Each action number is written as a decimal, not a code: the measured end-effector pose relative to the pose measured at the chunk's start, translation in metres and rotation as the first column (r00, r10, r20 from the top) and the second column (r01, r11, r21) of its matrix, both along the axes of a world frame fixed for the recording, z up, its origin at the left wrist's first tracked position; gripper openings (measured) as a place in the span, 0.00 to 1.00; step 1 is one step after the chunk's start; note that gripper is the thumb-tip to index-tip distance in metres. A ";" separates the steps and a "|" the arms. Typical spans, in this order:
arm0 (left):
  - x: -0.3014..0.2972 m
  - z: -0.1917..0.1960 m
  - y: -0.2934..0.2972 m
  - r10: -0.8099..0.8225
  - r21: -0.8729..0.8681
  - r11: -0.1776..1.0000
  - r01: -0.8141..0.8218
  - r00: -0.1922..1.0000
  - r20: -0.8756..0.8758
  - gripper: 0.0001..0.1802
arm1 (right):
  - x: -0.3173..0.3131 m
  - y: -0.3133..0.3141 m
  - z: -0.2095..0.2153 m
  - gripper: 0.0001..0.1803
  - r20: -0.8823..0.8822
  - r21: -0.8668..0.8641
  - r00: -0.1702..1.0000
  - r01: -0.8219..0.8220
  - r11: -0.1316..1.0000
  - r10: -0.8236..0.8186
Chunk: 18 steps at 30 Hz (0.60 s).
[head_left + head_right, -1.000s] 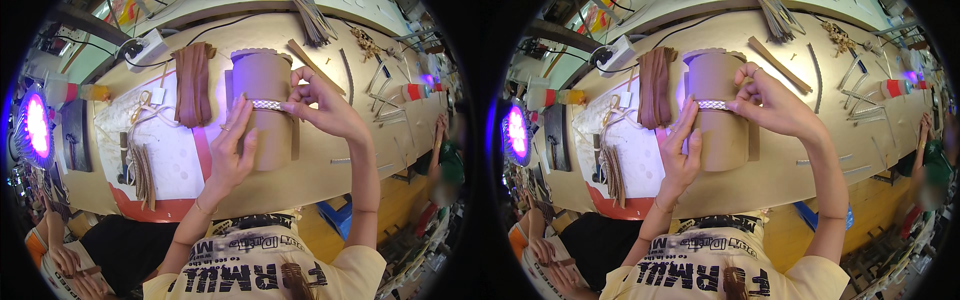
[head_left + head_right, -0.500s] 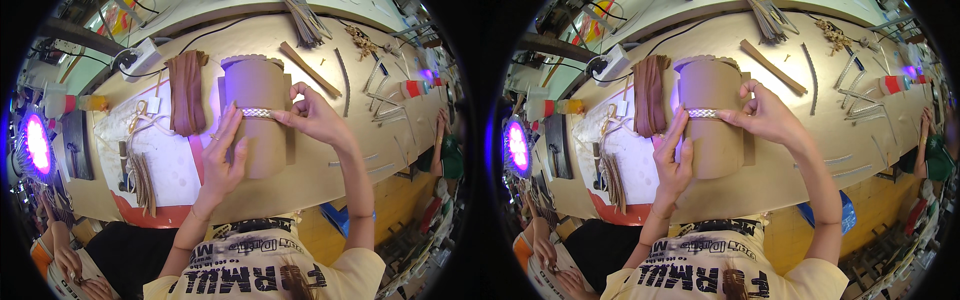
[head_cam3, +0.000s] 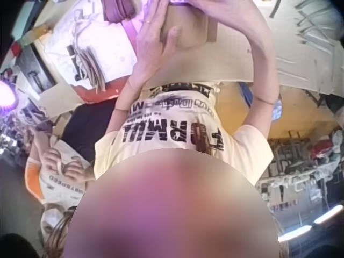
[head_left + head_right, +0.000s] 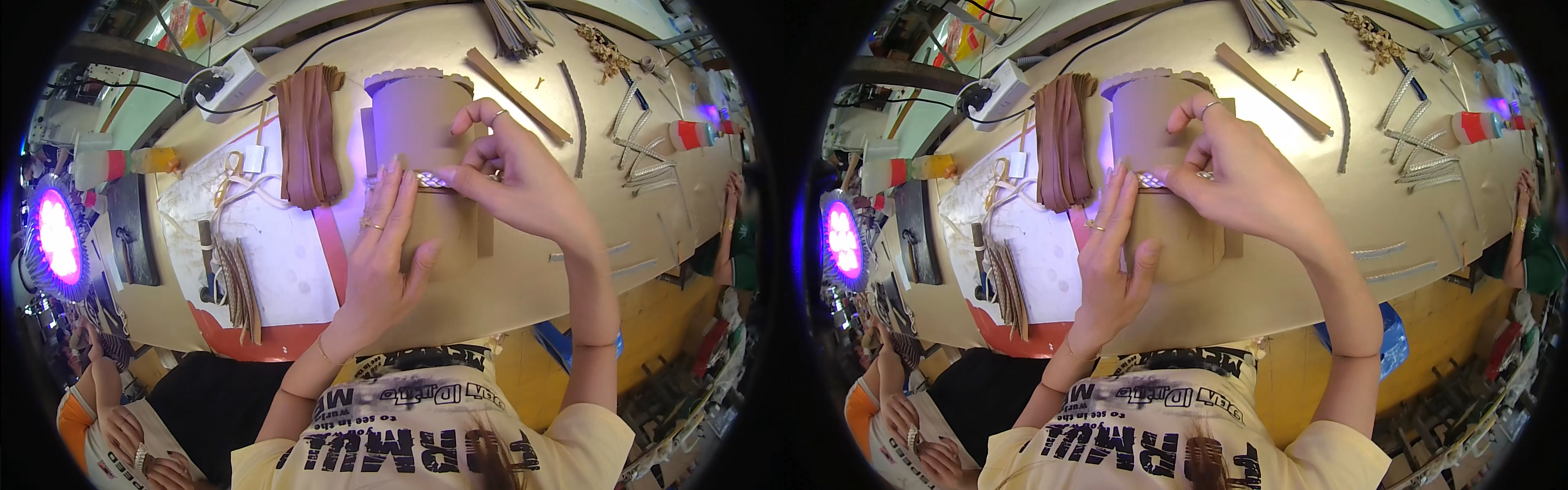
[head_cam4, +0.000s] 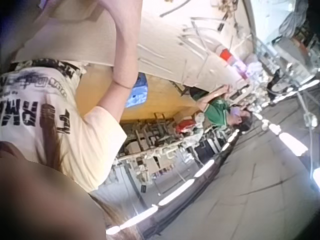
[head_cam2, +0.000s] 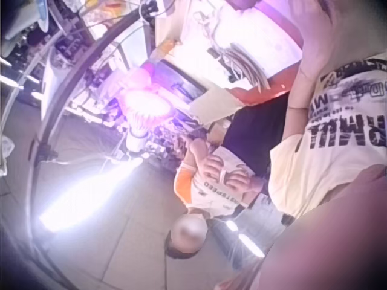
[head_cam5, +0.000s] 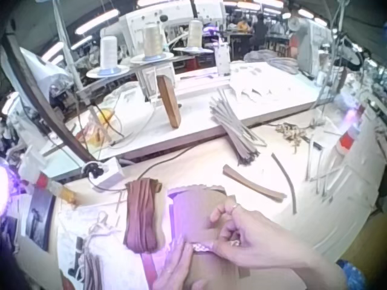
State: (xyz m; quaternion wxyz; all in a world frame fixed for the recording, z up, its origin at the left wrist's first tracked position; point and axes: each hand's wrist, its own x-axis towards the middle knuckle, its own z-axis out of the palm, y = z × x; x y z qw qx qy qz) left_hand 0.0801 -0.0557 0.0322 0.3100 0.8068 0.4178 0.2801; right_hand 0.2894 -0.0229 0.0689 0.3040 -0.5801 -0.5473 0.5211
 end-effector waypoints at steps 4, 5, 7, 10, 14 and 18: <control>0.003 -0.007 0.002 -0.013 0.003 1.000 0.013 0.997 0.076 0.35 | 0.015 -0.013 0.002 0.20 0.022 0.013 1.000 -0.010 1.000 0.010; 0.003 -0.008 0.001 0.001 0.009 1.000 -0.002 0.997 0.083 0.34 | 0.018 -0.017 0.000 0.20 -0.002 0.006 1.000 0.009 1.000 -0.009; 0.004 -0.009 0.000 0.022 0.020 1.000 -0.023 0.996 0.092 0.33 | 0.021 -0.023 -0.006 0.20 -0.086 -0.036 0.994 0.059 0.998 -0.062; 0.003 -0.007 -0.001 0.031 0.024 0.999 -0.031 0.999 0.007 0.35 | 0.022 -0.030 -0.019 0.20 -0.252 -0.114 0.953 0.144 0.983 -0.169; 0.001 -0.005 0.001 -0.014 0.034 0.999 0.015 1.000 -0.022 0.35 | 0.021 -0.036 -0.037 0.22 -0.380 -0.152 0.889 0.214 0.965 -0.257; 0.001 -0.004 0.002 -0.012 0.032 0.999 0.014 0.999 -0.049 0.34 | 0.021 -0.037 -0.048 0.24 -0.456 -0.186 0.846 0.211 0.959 -0.275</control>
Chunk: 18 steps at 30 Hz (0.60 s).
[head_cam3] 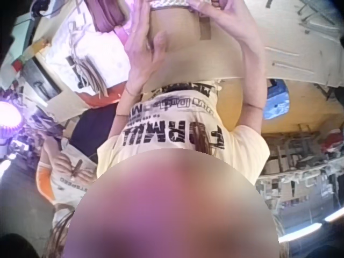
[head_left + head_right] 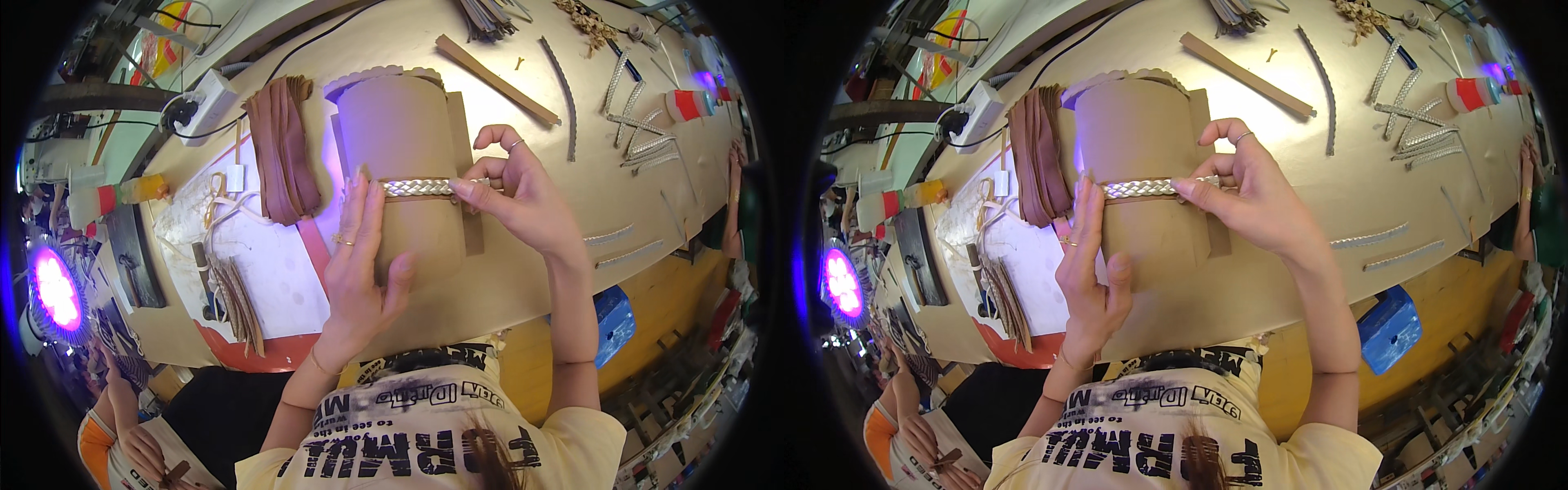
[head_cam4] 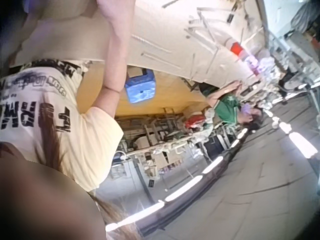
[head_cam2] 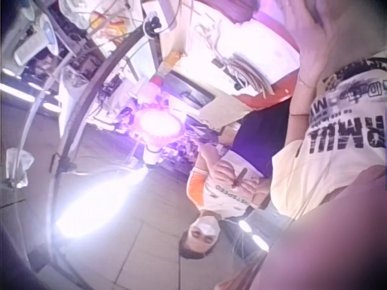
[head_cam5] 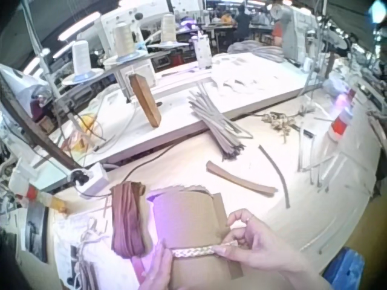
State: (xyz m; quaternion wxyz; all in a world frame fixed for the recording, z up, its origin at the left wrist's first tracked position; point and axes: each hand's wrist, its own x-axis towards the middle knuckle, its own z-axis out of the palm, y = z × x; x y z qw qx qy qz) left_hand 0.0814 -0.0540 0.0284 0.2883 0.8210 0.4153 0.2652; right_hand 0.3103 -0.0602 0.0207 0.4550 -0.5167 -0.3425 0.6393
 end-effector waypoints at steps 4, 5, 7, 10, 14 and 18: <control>0.003 0.001 -0.002 0.049 -0.036 0.998 -0.049 0.999 0.011 0.35 | -0.003 -0.002 -0.007 0.24 -0.045 0.009 0.999 0.027 1.000 -0.026; 0.002 0.002 -0.002 0.039 -0.031 0.999 -0.039 0.999 0.001 0.34 | -0.004 -0.002 -0.009 0.24 -0.060 0.006 0.998 0.035 0.999 -0.035; 0.001 0.004 -0.001 0.011 -0.017 1.000 -0.012 1.000 -0.027 0.34 | -0.003 -0.002 -0.010 0.23 -0.066 -0.008 0.997 0.035 0.999 -0.035; 0.001 0.005 -0.001 0.006 -0.023 1.000 -0.006 1.000 -0.030 0.34 | -0.001 -0.002 -0.012 0.23 -0.043 -0.048 0.999 0.023 0.999 -0.026; 0.002 0.005 -0.001 0.000 -0.016 1.000 -0.001 1.000 -0.030 0.33 | 0.002 -0.004 -0.017 0.22 -0.085 -0.112 0.994 0.060 0.992 -0.070; 0.003 0.003 0.000 0.000 -0.009 1.000 0.000 1.000 -0.018 0.33 | 0.007 -0.007 -0.024 0.22 -0.146 -0.147 0.979 0.119 0.982 -0.141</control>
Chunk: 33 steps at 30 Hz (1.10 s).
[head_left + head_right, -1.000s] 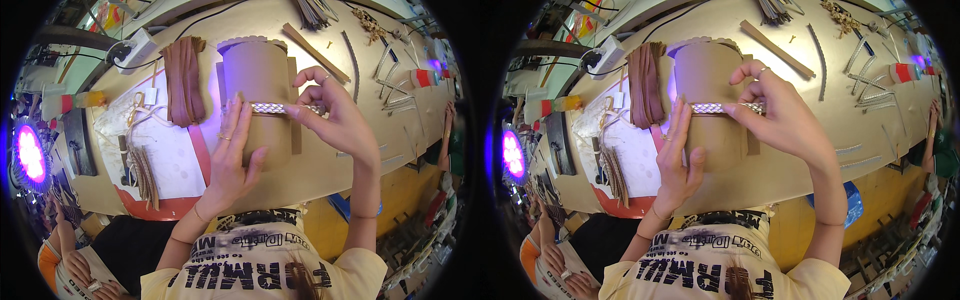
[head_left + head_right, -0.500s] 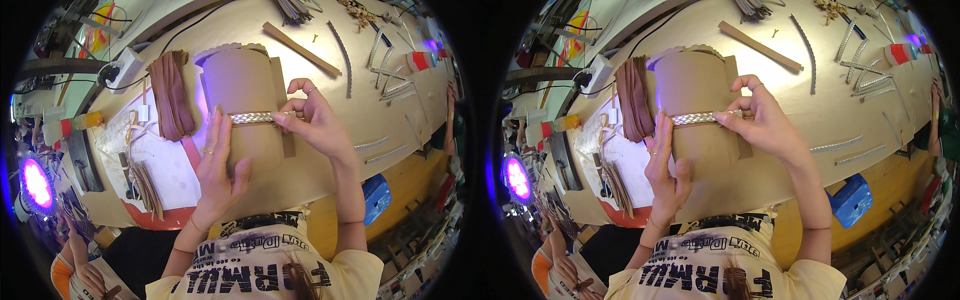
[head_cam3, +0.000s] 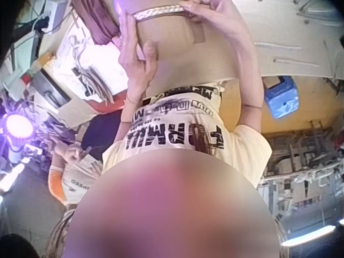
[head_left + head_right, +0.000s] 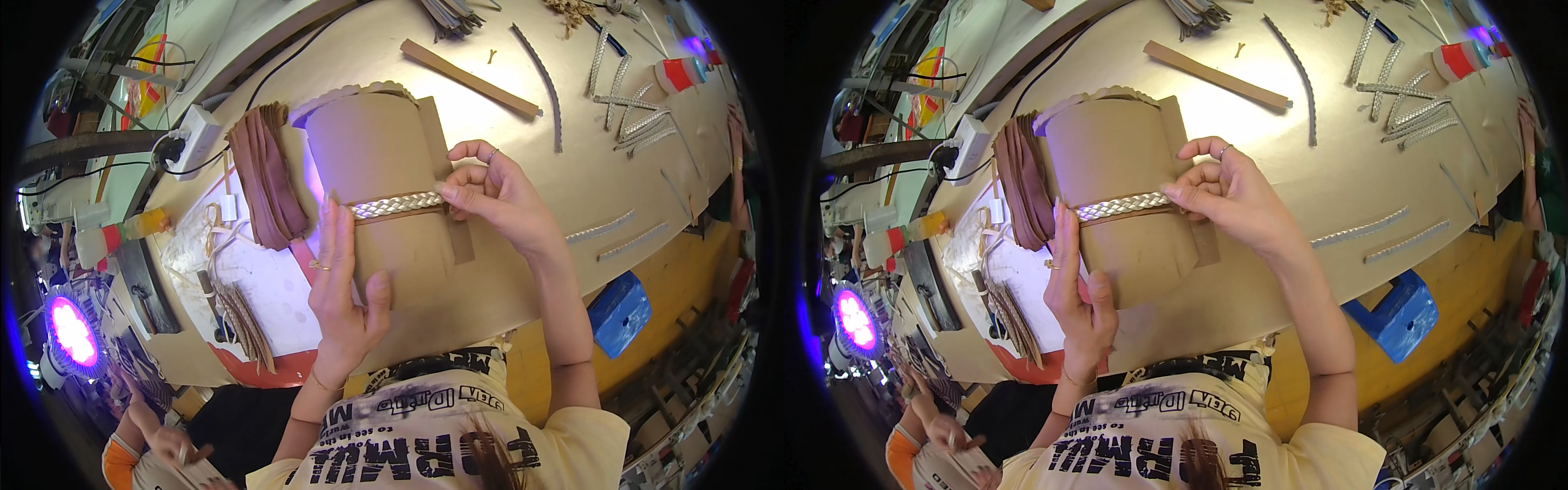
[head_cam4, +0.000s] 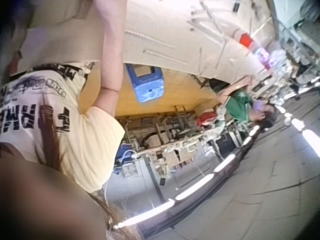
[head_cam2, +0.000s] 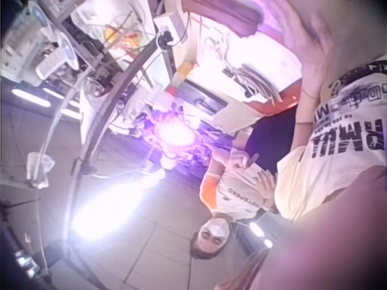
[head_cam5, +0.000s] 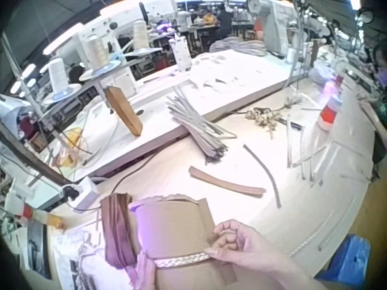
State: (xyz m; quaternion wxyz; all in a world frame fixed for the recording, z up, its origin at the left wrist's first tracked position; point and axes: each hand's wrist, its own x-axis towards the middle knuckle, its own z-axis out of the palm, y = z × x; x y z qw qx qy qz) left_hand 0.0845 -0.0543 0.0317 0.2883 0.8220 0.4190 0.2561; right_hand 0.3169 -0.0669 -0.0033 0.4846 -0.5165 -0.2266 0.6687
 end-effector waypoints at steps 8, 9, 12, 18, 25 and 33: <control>0.001 -0.001 -0.001 0.044 0.021 0.999 -0.043 0.998 -0.050 0.35 | -0.006 -0.007 -0.011 0.22 -0.036 0.064 0.999 0.030 0.997 -0.028; 0.001 -0.001 -0.001 0.045 0.022 0.999 -0.043 0.998 -0.051 0.35 | -0.007 -0.008 -0.011 0.22 -0.024 0.074 0.999 0.038 0.997 -0.036; 0.001 -0.001 -0.002 0.046 0.023 0.999 -0.044 0.998 -0.053 0.34 | -0.012 -0.009 -0.013 0.23 -0.040 0.053 0.996 0.077 0.996 -0.075; 0.000 -0.001 -0.002 0.048 0.023 0.999 -0.047 0.997 -0.061 0.34 | -0.019 -0.011 -0.015 0.21 -0.020 0.081 0.994 0.104 0.991 -0.103; -0.001 -0.004 -0.003 0.039 -0.012 0.999 -0.039 0.999 -0.001 0.33 | -0.044 -0.018 -0.022 0.18 0.025 0.168 0.960 0.272 0.948 -0.280; -0.001 -0.009 -0.005 0.039 0.020 0.999 -0.039 0.999 -0.004 0.34 | -0.055 -0.022 -0.031 0.13 0.020 0.171 0.925 0.371 0.913 -0.379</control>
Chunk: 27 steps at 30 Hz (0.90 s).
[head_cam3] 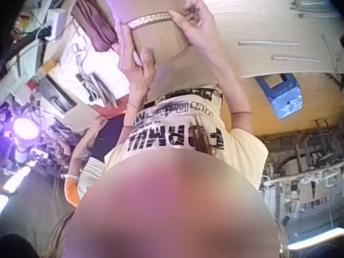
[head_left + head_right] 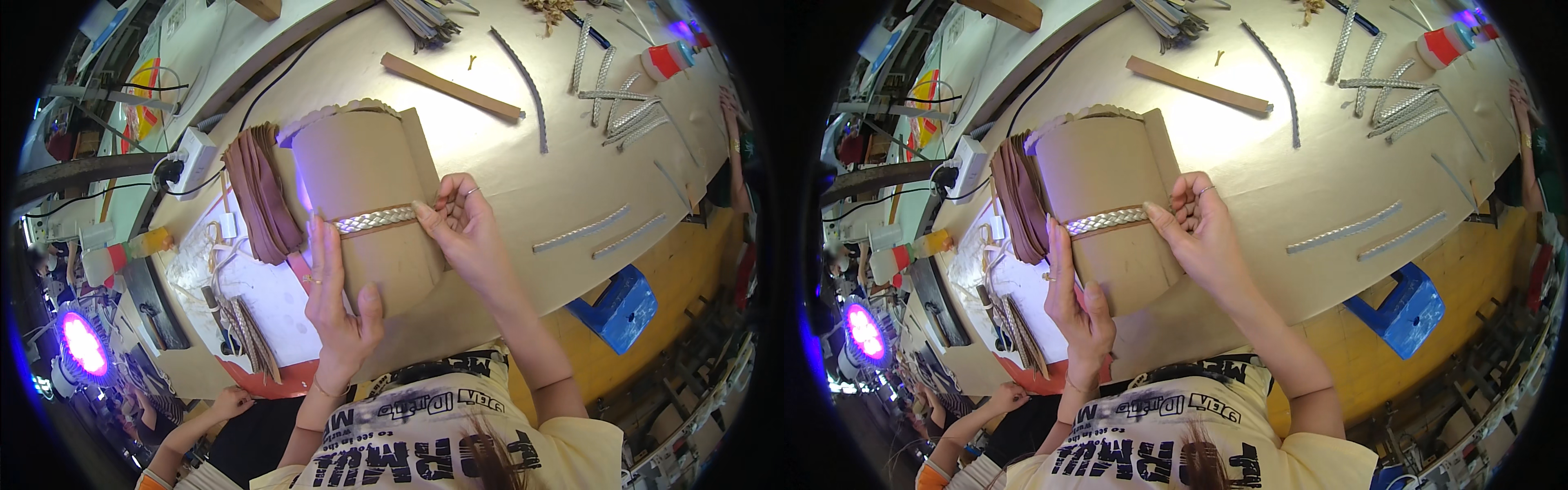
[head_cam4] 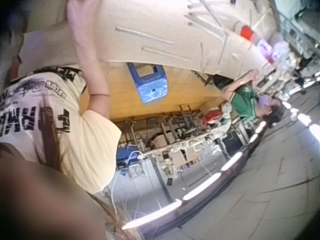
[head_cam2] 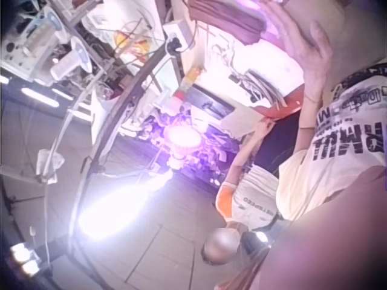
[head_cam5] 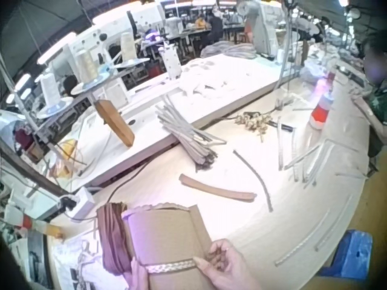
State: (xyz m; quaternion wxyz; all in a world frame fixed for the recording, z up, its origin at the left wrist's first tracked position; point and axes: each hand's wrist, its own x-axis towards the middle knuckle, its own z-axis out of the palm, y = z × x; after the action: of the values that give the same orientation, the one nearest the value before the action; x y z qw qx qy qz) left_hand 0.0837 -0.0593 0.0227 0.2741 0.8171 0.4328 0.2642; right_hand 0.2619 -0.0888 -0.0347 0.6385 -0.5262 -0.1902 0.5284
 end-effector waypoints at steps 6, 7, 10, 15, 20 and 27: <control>0.002 -0.001 0.002 -0.021 0.018 1.000 0.020 0.999 0.036 0.35 | -0.007 -0.011 0.007 0.20 0.543 -0.043 0.814 0.272 0.961 -0.206; 0.002 0.000 0.003 -0.023 0.028 0.999 0.022 0.999 0.033 0.35 | -0.010 -0.014 0.014 0.22 0.711 0.117 0.658 0.238 0.964 -0.249; 0.001 0.003 0.001 -0.027 0.006 1.000 0.027 0.999 0.024 0.36 | -0.023 -0.031 0.044 0.31 0.871 0.339 0.351 0.079 0.937 -0.345; -0.003 -0.001 0.000 -0.007 -0.001 1.000 0.007 0.999 -0.032 0.38 | -0.046 -0.020 0.054 0.38 0.940 0.040 0.331 -0.344 0.938 0.081; -0.009 -0.023 0.003 -0.016 -0.200 0.977 0.073 0.962 0.273 0.43 | -0.053 -0.017 0.039 0.41 0.868 0.062 0.488 -0.290 0.955 0.092; -0.003 -0.037 -0.001 0.103 -0.294 0.955 0.034 0.892 0.439 0.55 | -0.057 -0.020 0.027 0.48 0.716 0.054 0.692 -0.187 0.981 0.092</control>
State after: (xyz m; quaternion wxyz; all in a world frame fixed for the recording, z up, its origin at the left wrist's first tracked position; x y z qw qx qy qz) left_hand 0.0812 -0.0606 -0.0145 0.4806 0.6757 0.4066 0.3836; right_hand 0.2045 -0.1093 -0.0078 0.5048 -0.6326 -0.4930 0.3192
